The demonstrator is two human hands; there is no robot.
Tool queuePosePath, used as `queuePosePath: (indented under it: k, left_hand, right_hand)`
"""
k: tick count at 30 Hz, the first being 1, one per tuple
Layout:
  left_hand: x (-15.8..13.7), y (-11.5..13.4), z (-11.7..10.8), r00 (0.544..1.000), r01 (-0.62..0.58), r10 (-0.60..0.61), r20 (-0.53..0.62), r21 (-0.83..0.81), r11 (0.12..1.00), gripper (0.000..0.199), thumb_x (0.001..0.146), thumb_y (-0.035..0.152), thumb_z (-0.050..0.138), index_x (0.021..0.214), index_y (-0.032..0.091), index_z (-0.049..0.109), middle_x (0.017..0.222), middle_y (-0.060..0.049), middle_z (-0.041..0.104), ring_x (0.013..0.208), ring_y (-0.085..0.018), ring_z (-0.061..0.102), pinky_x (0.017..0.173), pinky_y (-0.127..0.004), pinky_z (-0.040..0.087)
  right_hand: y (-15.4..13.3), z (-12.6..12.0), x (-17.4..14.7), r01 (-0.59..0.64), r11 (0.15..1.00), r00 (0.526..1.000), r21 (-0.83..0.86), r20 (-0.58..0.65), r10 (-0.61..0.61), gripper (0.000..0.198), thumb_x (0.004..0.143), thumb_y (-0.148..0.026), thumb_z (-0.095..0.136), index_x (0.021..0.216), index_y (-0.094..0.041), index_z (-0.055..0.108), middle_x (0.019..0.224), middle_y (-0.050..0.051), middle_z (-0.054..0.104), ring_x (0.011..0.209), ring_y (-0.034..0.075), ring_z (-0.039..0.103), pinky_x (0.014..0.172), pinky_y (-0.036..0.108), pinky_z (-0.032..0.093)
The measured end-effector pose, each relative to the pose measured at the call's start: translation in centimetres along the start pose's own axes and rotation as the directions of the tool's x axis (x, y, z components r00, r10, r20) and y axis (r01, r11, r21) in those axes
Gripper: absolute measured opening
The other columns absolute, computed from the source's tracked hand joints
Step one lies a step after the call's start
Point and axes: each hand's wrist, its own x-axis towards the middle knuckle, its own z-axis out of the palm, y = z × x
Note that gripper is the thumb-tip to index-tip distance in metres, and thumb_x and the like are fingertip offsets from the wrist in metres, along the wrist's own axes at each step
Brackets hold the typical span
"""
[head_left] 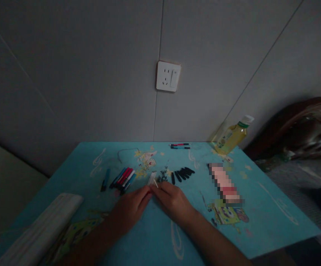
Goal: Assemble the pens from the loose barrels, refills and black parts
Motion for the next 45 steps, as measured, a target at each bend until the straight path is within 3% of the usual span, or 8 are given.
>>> queuePosePath:
  k: [7, 15, 20, 22, 27, 35, 40, 45]
  left_hand:
    - [0.1, -0.2, 0.0, 1.000, 0.012, -0.012, 0.001, 0.054, 0.998, 0.026, 0.102, 0.036, 0.035, 0.103, 0.024, 0.058, 0.096, -0.003, 0.070, 0.086, -0.020, 0.067, 0.078, -0.030, 0.046]
    - [0.2, 0.3, -1.3, 0.995, 0.090, -0.076, -0.069, 0.231, 0.969, 0.030, 0.102, 0.037, 0.032, 0.094, 0.022, 0.056, 0.081, -0.002, 0.066, 0.073, -0.018, 0.062, 0.069, -0.029, 0.041]
    - [0.2, 0.4, -1.2, 0.994, 0.102, -0.090, -0.056, 0.278, 0.955, 0.031, 0.101, 0.038, 0.035, 0.086, 0.021, 0.056, 0.081, -0.004, 0.065, 0.073, -0.018, 0.061, 0.069, -0.029, 0.038]
    - [0.3, 0.4, -1.2, 0.995, 0.098, -0.089, -0.046, 0.279, 0.955, 0.031, 0.101, 0.038, 0.035, 0.086, 0.021, 0.056, 0.081, -0.004, 0.065, 0.073, -0.017, 0.061, 0.068, -0.028, 0.038]
    - [0.2, 0.4, -1.2, 0.997, 0.079, -0.071, -0.037, 0.326, 0.942, 0.033, 0.102, 0.039, 0.034, 0.085, 0.021, 0.056, 0.079, -0.004, 0.066, 0.072, -0.018, 0.062, 0.067, -0.028, 0.037]
    - [0.0, -0.6, -0.3, 1.000, 0.024, -0.029, 0.011, 0.333, 0.943, 0.030, 0.100, 0.039, 0.038, 0.095, 0.022, 0.062, 0.083, -0.002, 0.071, 0.070, -0.017, 0.065, 0.068, -0.028, 0.041]
    - [-0.2, -1.9, 0.5, 1.000, -0.012, 0.009, 0.011, 0.293, 0.956, 0.030, 0.101, 0.040, 0.036, 0.112, 0.025, 0.060, 0.097, -0.002, 0.074, 0.080, -0.019, 0.071, 0.072, -0.029, 0.048]
    - [-0.3, -2.7, 1.1, 0.997, -0.072, 0.079, -0.026, 0.210, 0.975, 0.025, 0.101, 0.036, 0.040, 0.115, 0.026, 0.058, 0.103, -0.001, 0.074, 0.084, -0.018, 0.072, 0.074, -0.027, 0.052]
  right_hand:
    - [0.1, 0.4, 0.3, -0.064, 0.998, 0.998, 0.005, 0.028, 0.063, 0.029, 0.101, -0.023, 0.043, 0.124, -0.022, 0.062, 0.093, 0.007, 0.065, 0.082, 0.017, 0.062, 0.077, 0.027, 0.053]
    - [2.1, -0.4, 0.1, -0.205, 0.940, 0.978, 0.274, 0.023, 0.207, 0.052, 0.090, -0.002, 0.041, 0.134, -0.025, 0.056, 0.107, 0.008, 0.066, 0.095, 0.019, 0.064, 0.088, 0.034, 0.052]
    - [2.5, -0.7, -0.2, -0.365, 0.896, 0.931, 0.254, 0.097, 0.352, 0.074, 0.084, 0.003, 0.036, 0.153, -0.025, 0.028, 0.102, 0.007, 0.068, 0.087, 0.018, 0.065, 0.084, 0.032, 0.051]
    - [2.2, -0.7, -0.4, -0.419, 0.886, 0.905, 0.197, 0.162, 0.393, 0.070, 0.089, -0.005, 0.040, 0.154, -0.021, 0.024, 0.101, 0.009, 0.070, 0.083, 0.019, 0.066, 0.079, 0.032, 0.051]
    - [1.3, -0.6, -0.6, -0.436, 0.893, 0.876, 0.109, 0.278, 0.394, 0.029, 0.089, -0.030, 0.061, 0.117, -0.022, 0.065, 0.103, 0.009, 0.071, 0.086, 0.021, 0.067, 0.075, 0.028, 0.048]
    - [1.1, 0.1, 0.0, -0.430, 0.902, 0.860, -0.045, 0.284, 0.424, 0.012, 0.091, -0.030, 0.061, 0.092, -0.020, 0.067, 0.092, 0.007, 0.070, 0.083, 0.019, 0.066, 0.070, 0.026, 0.044]
    - [0.2, -0.8, 0.3, -0.432, 0.855, 0.900, 0.285, 0.198, 0.389, 0.017, 0.096, -0.031, 0.055, 0.098, -0.019, 0.066, 0.091, 0.003, 0.069, 0.083, 0.015, 0.064, 0.073, 0.023, 0.043]
    - [-0.7, -0.5, 0.5, -0.396, 0.612, 0.904, 0.685, 0.173, 0.391, 0.022, 0.096, -0.037, 0.056, 0.093, -0.018, 0.068, 0.083, 0.000, 0.067, 0.078, 0.013, 0.061, 0.072, 0.022, 0.046]
